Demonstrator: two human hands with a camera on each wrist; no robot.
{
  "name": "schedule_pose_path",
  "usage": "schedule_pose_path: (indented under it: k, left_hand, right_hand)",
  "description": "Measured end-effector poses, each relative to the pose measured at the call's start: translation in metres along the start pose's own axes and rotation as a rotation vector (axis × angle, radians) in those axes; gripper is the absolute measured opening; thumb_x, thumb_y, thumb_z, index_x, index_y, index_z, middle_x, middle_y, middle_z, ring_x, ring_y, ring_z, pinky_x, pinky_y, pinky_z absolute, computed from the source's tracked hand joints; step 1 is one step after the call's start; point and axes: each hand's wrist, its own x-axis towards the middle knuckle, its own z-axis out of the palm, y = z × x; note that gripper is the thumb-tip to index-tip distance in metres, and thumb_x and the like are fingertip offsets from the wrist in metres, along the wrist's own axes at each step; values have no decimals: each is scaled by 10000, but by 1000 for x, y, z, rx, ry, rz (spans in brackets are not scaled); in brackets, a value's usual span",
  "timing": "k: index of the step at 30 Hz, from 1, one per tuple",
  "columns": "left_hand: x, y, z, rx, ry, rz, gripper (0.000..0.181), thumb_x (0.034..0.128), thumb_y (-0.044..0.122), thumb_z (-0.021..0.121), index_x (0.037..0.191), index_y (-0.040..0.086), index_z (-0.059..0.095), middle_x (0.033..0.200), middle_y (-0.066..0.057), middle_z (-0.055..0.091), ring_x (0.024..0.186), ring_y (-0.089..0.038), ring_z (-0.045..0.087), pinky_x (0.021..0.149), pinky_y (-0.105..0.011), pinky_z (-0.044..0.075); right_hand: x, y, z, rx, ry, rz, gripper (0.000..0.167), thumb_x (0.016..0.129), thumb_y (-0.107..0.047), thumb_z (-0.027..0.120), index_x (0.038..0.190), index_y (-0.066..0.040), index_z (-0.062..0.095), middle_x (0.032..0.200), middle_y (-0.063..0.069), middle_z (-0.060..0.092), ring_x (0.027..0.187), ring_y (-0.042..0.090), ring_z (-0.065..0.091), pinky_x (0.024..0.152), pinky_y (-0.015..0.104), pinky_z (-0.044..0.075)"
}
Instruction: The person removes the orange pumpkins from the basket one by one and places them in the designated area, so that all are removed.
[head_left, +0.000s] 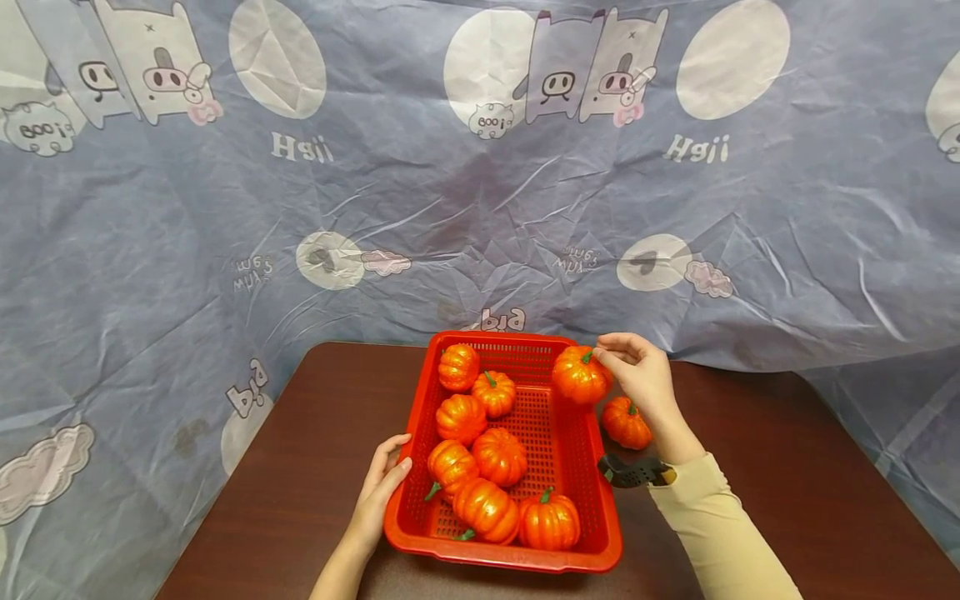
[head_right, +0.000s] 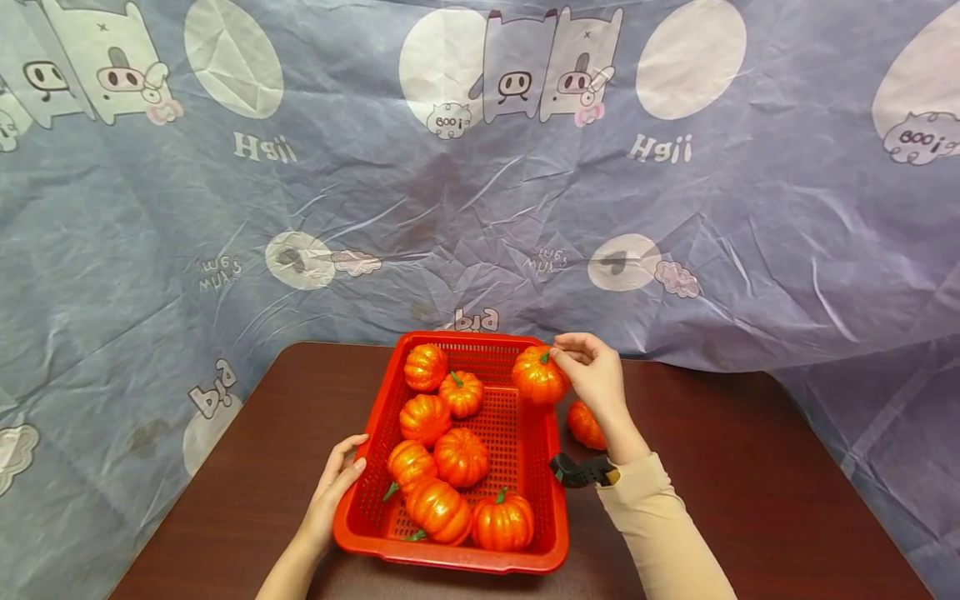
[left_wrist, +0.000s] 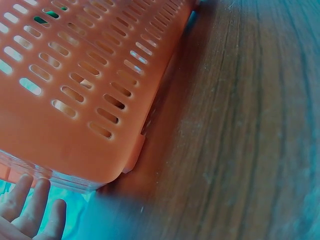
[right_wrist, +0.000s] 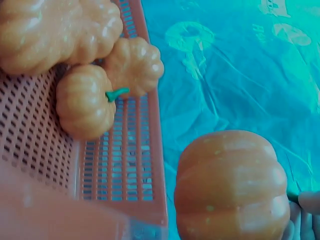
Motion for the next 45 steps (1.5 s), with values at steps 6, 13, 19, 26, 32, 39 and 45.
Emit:
schedule_pose_path:
  k: [6,13,19,26,32,39,45]
  left_hand:
    - [0,0,0,-2,1,5,381,979,111,431,1345,43,348,1247,-270,422,1041,-278,540,821,-344,498]
    - [1,1,1,-3,-11,14,384,979,108,429,1347,37,344,1260,-272,414,1053,-282,532,832,-347,494]
    - [1,1,1,4,-10,15,380,981,104,424,1348,39,346,1251,-275,421,1048,-279,536,830,-346,494]
    - [1,1,2,19,-2,13,375,982,107,421,1346,46,351,1246,-271,429,1046,-293,538,823,-338,495]
    - [0,0,0,17,2,4,377,980,115,428,1344,51,354,1233,-273,432,1040,-312,540,817,-350,499]
    - [0,1,0,27,9,-4,375,978,121,431,1341,60,360,1234,-269,433,1039,-283,541,817,-335,496]
    - [-1,0,0,27,12,0,372,978,111,429,1339,51,358,1219,-270,441,1012,-257,555,804,-336,501]
  right_hand:
    - [-4,3,-19,25,94,20,204,831,-67,701,1018,-6,645,839,-105,652,765,-6,619,687,130,476]
    - [-9,13,-39,65,201,56,147,817,-44,709,951,-93,671,830,-115,662,757,1,624,669,119,477]
    - [-11,26,-56,189,311,103,166,793,14,711,945,-47,684,778,-82,674,723,25,633,645,113,478]
    - [-15,43,-75,276,425,140,180,774,75,701,925,-22,692,767,-62,676,703,38,632,643,111,478]
    - [-20,55,-87,267,470,179,184,781,47,708,889,-102,704,762,-79,670,709,25,618,642,96,466]
    - [-16,99,-105,239,497,155,174,774,-12,744,923,-96,711,791,-73,677,726,32,620,643,95,467]
    - [-21,99,-107,195,532,180,166,784,2,720,911,-105,714,749,-111,667,700,6,609,620,90,462]
